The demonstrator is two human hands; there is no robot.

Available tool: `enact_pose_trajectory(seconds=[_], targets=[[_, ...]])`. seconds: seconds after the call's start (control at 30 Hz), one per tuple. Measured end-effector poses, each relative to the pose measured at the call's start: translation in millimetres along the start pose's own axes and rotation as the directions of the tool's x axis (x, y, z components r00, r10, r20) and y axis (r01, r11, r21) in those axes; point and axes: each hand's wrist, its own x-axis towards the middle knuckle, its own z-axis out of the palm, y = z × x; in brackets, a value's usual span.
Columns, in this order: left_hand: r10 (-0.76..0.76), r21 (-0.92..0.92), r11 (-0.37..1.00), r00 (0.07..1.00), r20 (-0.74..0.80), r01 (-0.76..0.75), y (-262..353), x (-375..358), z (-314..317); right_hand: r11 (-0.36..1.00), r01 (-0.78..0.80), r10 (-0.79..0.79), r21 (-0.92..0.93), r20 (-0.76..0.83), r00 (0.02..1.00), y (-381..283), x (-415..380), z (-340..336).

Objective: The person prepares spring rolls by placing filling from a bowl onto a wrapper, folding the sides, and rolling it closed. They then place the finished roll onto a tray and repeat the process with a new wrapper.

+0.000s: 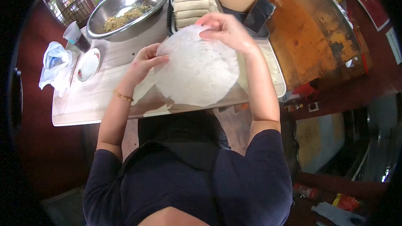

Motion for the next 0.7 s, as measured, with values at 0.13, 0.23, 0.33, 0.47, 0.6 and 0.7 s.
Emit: enact_pose_trajectory(seconds=[0.13, 0.23, 0.33, 0.47, 0.6, 0.7], targets=[[-0.099, 0.134, 0.983, 0.981, -0.169, 0.122, -19, -34, -51, 0.985, -0.127, 0.102, 0.115, 0.202, 0.974, 110, 42, 60], [-0.156, 0.250, 0.942, 0.951, -0.265, 0.224, -34, -54, -93, 0.995, -0.090, 0.080, 0.040, 0.214, 0.974, 125, 63, 113], [-0.075, 0.360, 0.909, 0.931, -0.356, 0.211, -37, -65, -119, 0.995, -0.012, 0.022, -0.095, 0.106, 0.994, 112, 84, 139], [-0.060, 0.286, 0.935, 0.887, -0.458, 0.211, -31, -66, -138, 0.973, 0.096, -0.099, -0.210, -0.002, 0.995, 101, 115, 145], [-0.029, 0.280, 0.946, 0.904, -0.426, 0.163, -31, -59, -157, 0.954, 0.128, -0.131, -0.270, 0.006, 0.991, 84, 131, 142], [0.059, 0.269, 0.960, 0.886, -0.460, 0.076, -6, -56, -153, 0.932, 0.155, -0.181, -0.328, -0.048, 0.982, 68, 139, 135]])
